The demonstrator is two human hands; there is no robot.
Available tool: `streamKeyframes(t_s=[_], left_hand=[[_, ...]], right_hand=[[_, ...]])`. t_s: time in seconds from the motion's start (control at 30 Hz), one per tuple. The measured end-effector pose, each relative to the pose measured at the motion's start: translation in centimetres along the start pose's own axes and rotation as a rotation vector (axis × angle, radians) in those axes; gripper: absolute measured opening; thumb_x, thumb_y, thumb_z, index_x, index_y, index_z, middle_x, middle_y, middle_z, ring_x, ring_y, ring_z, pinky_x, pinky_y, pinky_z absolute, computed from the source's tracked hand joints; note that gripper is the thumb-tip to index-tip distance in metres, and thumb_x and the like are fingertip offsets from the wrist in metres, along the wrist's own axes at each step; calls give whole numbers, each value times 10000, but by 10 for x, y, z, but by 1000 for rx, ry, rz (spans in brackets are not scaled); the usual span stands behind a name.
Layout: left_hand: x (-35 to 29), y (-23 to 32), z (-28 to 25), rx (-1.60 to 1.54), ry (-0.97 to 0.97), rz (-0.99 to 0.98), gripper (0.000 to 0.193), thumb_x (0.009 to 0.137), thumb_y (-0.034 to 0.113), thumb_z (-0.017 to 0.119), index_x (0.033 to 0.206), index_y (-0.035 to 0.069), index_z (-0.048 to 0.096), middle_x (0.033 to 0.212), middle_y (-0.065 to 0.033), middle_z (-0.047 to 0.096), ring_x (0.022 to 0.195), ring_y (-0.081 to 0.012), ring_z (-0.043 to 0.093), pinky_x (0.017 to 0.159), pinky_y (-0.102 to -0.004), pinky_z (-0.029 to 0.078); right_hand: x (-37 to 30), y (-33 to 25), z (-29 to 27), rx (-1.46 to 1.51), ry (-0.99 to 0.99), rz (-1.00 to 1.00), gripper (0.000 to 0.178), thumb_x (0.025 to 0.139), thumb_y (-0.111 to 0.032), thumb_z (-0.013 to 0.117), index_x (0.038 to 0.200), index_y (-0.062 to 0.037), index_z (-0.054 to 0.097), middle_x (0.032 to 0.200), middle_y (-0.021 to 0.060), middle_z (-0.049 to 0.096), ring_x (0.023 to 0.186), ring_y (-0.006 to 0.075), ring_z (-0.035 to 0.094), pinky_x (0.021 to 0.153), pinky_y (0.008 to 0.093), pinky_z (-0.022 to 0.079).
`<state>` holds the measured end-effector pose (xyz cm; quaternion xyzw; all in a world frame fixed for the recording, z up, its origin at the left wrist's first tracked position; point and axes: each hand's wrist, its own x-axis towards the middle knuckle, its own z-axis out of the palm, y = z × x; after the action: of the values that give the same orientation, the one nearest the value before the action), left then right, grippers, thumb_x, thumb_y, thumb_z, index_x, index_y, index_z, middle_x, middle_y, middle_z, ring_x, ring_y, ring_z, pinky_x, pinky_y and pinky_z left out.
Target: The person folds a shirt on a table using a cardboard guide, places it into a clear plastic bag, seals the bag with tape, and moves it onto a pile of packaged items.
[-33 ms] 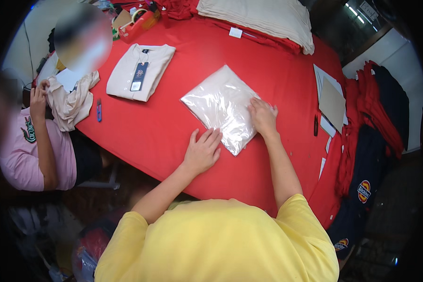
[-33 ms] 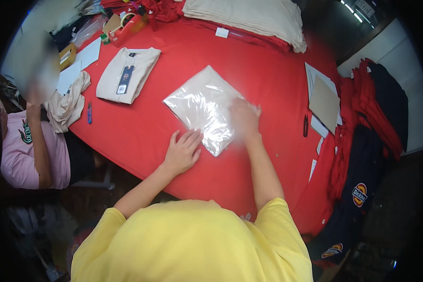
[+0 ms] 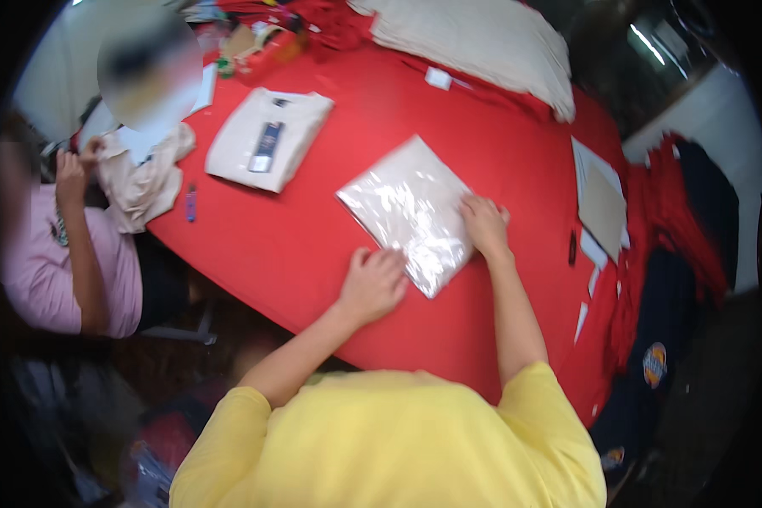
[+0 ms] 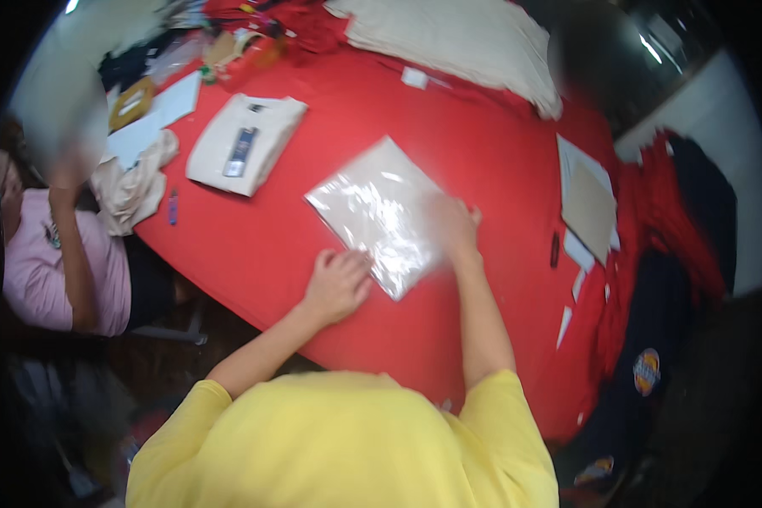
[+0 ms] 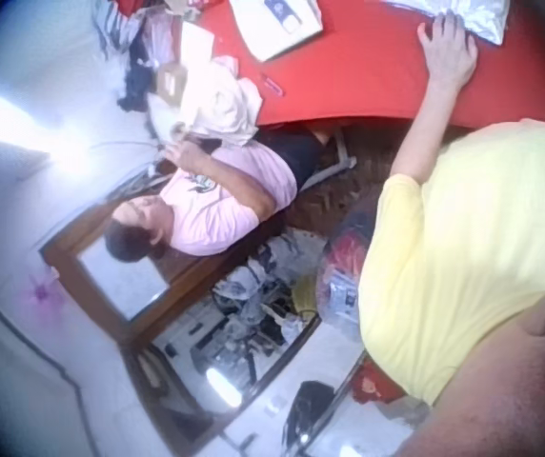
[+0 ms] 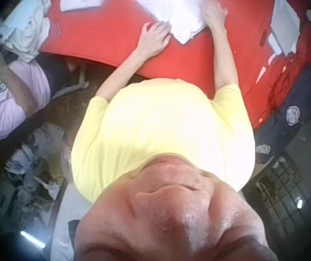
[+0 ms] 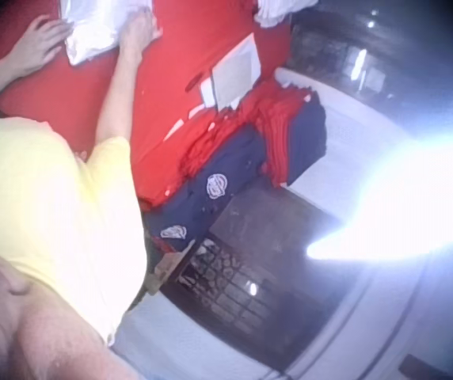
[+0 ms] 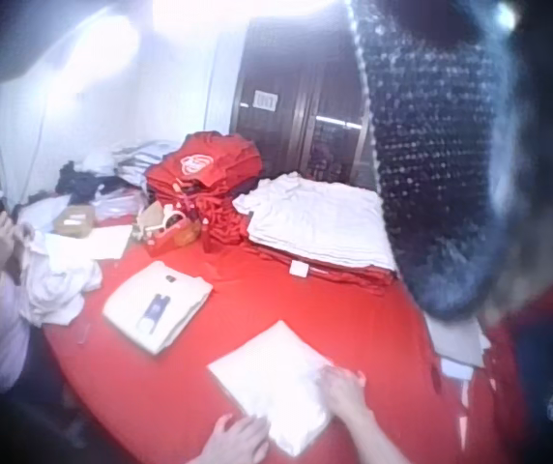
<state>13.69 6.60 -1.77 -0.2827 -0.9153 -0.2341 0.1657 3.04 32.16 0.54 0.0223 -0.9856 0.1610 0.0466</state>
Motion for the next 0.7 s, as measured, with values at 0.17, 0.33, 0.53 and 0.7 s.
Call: streamKeyframes(t_s=[0.17,0.33,0.53,0.7], left_hand=[[42,-9,25,-208,162,104,209,764,121,609,938,6,621,937,-133,629,900,-319,608,780,-413,496],[77,7,62,-86,158,144,411,850,70,501,1241,-52,530,1242,-159,552,1199,-282,517,1059,-409,389],[72,4,62,9,57,97,520,868,134,497,1361,-23,455,1380,-148,482,1347,-291,398,1167,-421,249],[68,11,51,26,75,38,594,896,196,522,1445,24,374,1436,-109,448,1402,-294,328,1187,-473,182]], right_hand=[[9,-27,-16,-130,-24,-28,465,866,-411,621,1184,-73,649,1275,116,615,1237,253,531,1104,604,194],[-4,-31,-15,-36,2,4,512,831,-303,695,1271,-62,594,1379,98,534,1273,290,493,1106,620,183],[6,-22,-7,-88,-113,38,597,873,-311,661,1402,-98,488,1498,55,419,1385,265,363,1123,645,117],[16,-14,-8,-68,-210,60,703,862,-341,671,1469,-124,390,1544,41,349,1428,301,277,1122,657,108]])
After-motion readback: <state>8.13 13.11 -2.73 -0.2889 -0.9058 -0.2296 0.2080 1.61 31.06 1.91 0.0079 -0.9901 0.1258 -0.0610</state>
